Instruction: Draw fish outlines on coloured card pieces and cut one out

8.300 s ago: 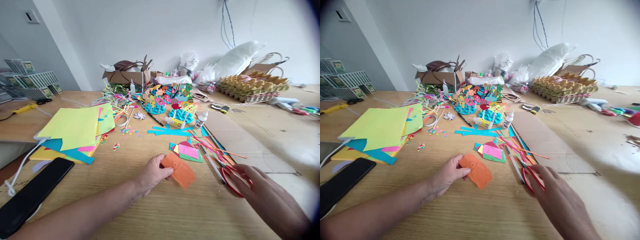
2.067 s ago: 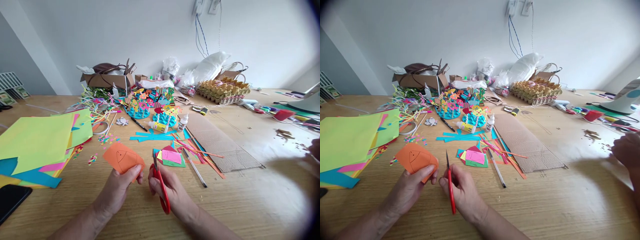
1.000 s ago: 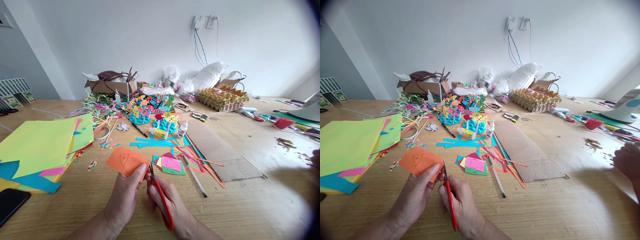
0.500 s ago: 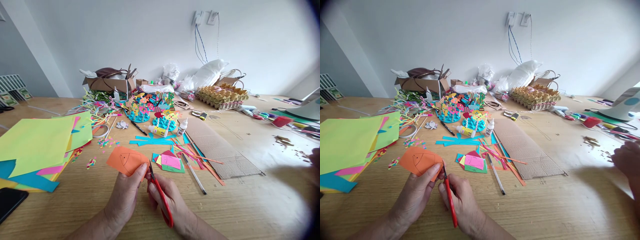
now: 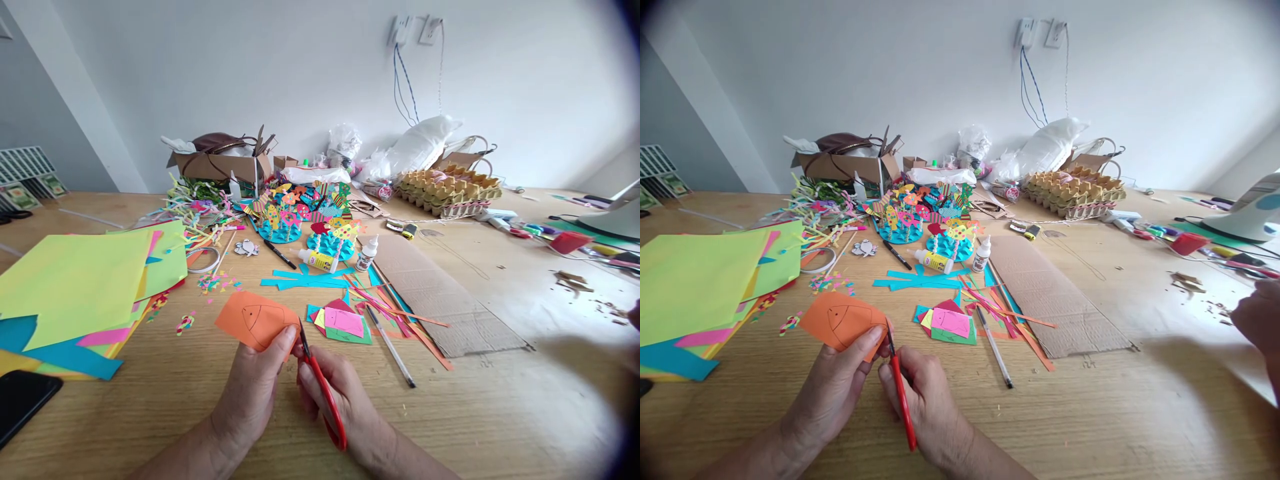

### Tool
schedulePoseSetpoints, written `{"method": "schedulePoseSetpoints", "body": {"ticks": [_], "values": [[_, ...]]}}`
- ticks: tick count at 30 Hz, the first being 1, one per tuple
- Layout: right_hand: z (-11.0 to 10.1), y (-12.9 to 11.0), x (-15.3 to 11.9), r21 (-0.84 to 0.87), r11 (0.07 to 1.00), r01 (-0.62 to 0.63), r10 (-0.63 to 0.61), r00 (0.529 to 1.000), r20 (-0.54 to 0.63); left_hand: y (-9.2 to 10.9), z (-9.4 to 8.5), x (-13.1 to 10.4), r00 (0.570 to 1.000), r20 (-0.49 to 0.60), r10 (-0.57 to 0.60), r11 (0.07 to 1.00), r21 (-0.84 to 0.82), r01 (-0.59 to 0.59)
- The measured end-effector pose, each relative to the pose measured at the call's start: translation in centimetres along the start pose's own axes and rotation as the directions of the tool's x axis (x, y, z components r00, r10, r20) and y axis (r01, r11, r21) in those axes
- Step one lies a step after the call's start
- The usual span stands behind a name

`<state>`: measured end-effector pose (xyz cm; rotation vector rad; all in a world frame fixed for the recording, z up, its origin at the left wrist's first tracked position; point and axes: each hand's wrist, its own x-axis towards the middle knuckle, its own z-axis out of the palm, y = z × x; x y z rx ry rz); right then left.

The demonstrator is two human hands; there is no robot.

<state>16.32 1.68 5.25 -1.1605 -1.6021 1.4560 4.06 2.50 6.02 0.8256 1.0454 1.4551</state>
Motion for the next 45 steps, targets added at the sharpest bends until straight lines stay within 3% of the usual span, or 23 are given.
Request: {"method": "schedulePoseSetpoints", "body": {"ticks": [24, 45], "values": [[-0.1, 0.3, 0.0, -0.035, 0.999, -0.039, 0.04, 0.999, 0.027, 0.3, -0.6, 0.2, 0.996, 0.083, 0.016, 1.0, -0.021, -0.014], [-0.4, 1.1, 0.0, -0.009, 1.0, -0.027, 0.028, 0.996, 0.085, 1.5, -0.7, 0.4, 0.993, 0.078, -0.092, 0.996, 0.002, 0.092]]}}
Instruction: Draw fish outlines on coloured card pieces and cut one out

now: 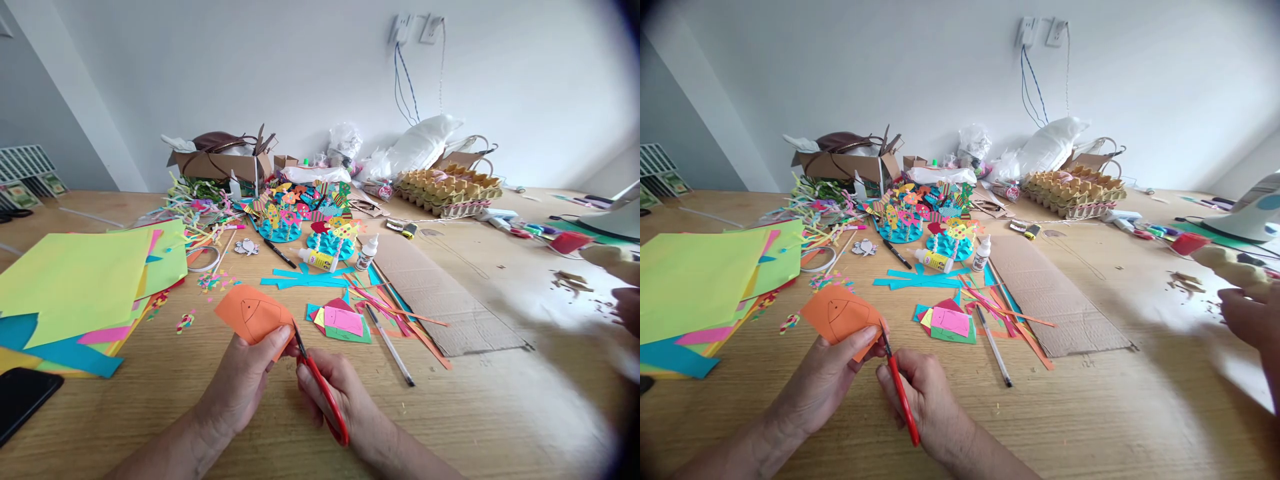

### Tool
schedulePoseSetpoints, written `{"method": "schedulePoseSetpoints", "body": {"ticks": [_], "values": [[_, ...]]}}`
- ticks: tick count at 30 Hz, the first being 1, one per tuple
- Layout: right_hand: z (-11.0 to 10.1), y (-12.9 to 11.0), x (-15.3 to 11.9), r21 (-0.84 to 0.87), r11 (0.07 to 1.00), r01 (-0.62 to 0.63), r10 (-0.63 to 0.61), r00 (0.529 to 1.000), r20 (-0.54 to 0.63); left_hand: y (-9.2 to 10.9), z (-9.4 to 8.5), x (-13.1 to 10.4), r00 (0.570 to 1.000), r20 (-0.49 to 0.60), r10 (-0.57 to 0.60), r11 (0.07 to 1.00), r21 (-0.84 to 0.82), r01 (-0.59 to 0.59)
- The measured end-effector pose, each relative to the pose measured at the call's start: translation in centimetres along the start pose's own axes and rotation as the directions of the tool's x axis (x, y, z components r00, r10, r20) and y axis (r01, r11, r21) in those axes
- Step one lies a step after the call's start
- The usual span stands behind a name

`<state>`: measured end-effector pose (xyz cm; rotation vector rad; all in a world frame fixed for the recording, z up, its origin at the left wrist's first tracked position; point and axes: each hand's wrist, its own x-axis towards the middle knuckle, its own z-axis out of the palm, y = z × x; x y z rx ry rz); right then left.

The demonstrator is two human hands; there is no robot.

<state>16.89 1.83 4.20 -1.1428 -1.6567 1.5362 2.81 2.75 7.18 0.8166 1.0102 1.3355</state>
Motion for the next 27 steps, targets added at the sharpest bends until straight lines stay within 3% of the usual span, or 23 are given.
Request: {"method": "schedulePoseSetpoints", "body": {"ticks": [27], "values": [[0.1, 1.1, -0.1, 0.015, 1.0, 0.019, -0.02, 0.997, 0.079, 0.6, -1.3, 0.0, 0.995, 0.073, -0.068, 0.998, 0.01, 0.068]]}}
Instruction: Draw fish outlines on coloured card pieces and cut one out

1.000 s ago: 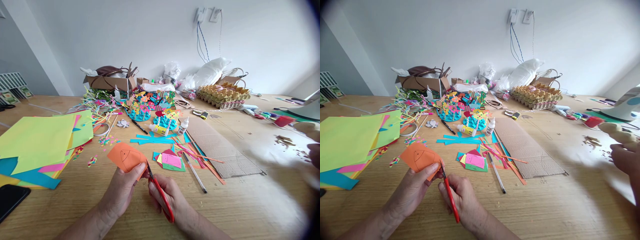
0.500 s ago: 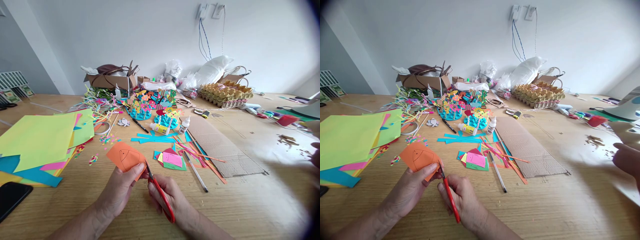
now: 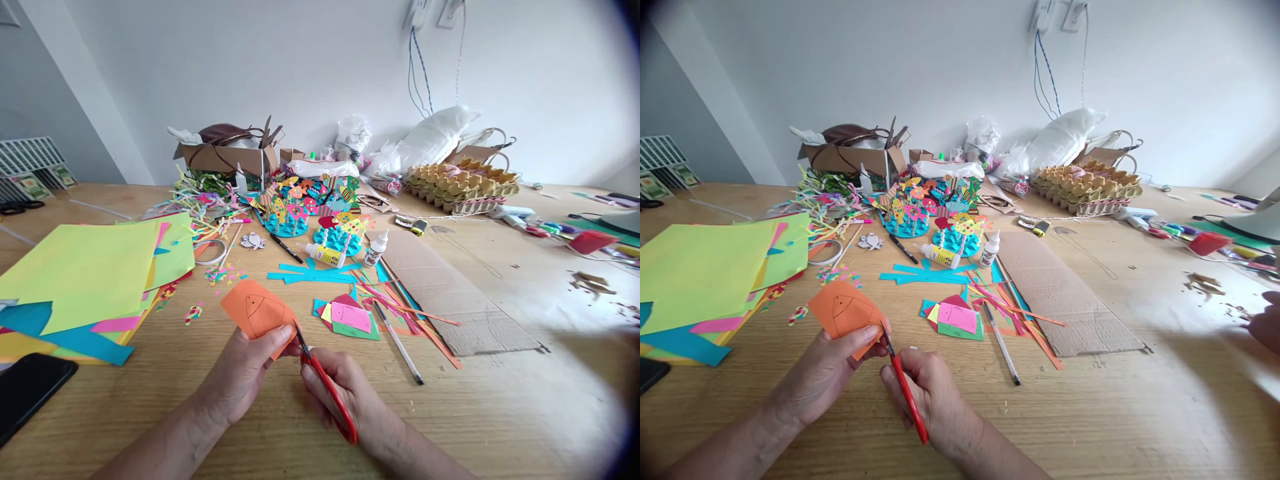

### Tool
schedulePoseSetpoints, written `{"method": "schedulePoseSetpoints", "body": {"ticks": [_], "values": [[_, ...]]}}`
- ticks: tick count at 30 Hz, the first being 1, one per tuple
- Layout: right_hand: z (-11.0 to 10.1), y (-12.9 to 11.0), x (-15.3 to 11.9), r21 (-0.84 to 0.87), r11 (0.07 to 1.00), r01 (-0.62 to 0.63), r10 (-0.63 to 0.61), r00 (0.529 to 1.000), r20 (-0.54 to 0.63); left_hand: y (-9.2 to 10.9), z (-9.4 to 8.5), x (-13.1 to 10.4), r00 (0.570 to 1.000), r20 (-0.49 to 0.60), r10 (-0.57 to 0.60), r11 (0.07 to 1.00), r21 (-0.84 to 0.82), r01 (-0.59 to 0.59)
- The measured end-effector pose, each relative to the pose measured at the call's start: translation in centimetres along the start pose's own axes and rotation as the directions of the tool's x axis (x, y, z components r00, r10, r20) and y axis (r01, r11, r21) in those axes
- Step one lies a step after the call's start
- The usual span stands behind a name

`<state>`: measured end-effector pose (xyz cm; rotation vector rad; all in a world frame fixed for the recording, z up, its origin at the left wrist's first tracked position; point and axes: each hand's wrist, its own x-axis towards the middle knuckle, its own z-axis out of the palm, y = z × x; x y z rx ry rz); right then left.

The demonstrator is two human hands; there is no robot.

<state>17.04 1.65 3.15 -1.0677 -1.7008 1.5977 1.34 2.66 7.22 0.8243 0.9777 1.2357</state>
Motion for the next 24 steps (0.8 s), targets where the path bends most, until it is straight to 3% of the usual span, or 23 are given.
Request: {"method": "schedulePoseSetpoints", "body": {"ticks": [24], "values": [[-0.4, -1.7, 0.1, -0.088, 0.995, -0.052, 0.056, 0.998, 0.043, 0.5, -1.8, 0.7, 0.979, 0.162, -0.121, 0.993, 0.034, 0.117]]}}
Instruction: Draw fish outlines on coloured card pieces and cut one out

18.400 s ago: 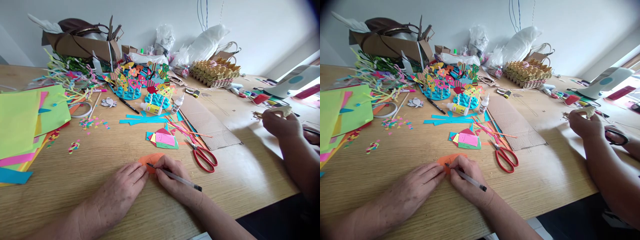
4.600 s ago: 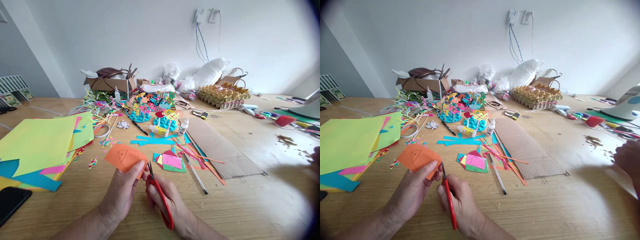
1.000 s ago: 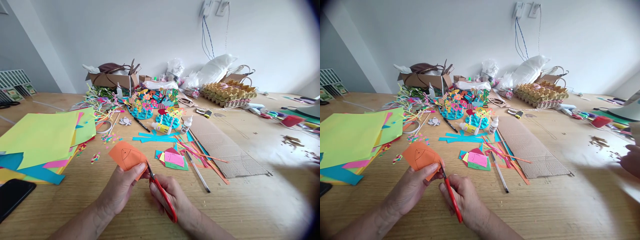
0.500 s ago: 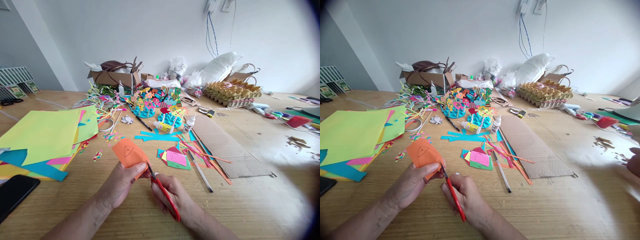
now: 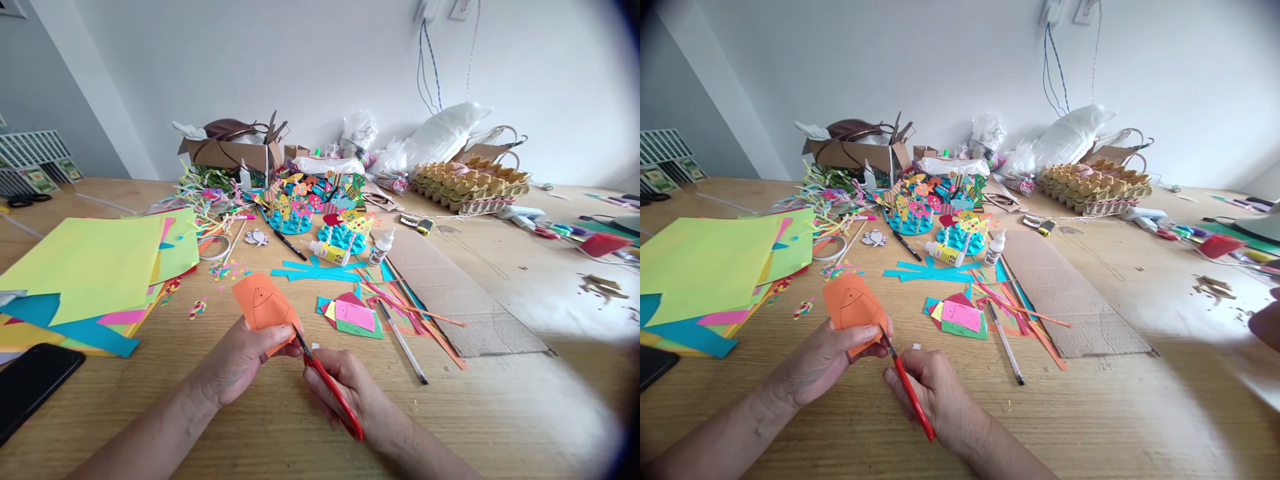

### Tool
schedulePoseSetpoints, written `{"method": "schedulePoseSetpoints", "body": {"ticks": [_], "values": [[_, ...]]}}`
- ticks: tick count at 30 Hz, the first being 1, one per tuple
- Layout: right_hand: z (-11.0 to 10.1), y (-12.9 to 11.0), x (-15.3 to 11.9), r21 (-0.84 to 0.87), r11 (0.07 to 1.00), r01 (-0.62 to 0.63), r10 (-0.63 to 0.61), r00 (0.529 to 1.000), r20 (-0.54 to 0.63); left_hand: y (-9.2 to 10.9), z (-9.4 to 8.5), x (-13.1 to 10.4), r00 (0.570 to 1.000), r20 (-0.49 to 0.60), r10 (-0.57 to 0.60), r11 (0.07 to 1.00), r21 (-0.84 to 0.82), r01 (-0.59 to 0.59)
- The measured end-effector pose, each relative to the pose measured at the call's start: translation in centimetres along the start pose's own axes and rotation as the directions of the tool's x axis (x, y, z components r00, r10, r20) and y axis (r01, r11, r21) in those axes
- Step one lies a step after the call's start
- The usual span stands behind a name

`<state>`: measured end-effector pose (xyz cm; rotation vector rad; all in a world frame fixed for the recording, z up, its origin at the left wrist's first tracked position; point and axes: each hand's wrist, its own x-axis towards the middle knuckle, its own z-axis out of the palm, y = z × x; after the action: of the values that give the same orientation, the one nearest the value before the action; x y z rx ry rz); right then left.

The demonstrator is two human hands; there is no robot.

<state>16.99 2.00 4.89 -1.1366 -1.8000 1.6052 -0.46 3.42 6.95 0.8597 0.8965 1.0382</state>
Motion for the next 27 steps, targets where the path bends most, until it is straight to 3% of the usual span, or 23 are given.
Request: {"method": "schedulePoseSetpoints", "body": {"ticks": [12, 27], "values": [[0.01, 0.06, -0.09, -0.006, 1.0, -0.013, 0.014, 0.999, 0.032, 0.42, -0.53, 0.12, 0.997, 0.078, -0.016, 1.0, 0.025, 0.014], [-0.05, 0.23, 0.16, -0.103, 0.994, 0.027, -0.029, 0.999, -0.014, 0.58, -0.99, 0.28, 0.996, 0.087, -0.031, 0.996, 0.081, 0.024]]}}
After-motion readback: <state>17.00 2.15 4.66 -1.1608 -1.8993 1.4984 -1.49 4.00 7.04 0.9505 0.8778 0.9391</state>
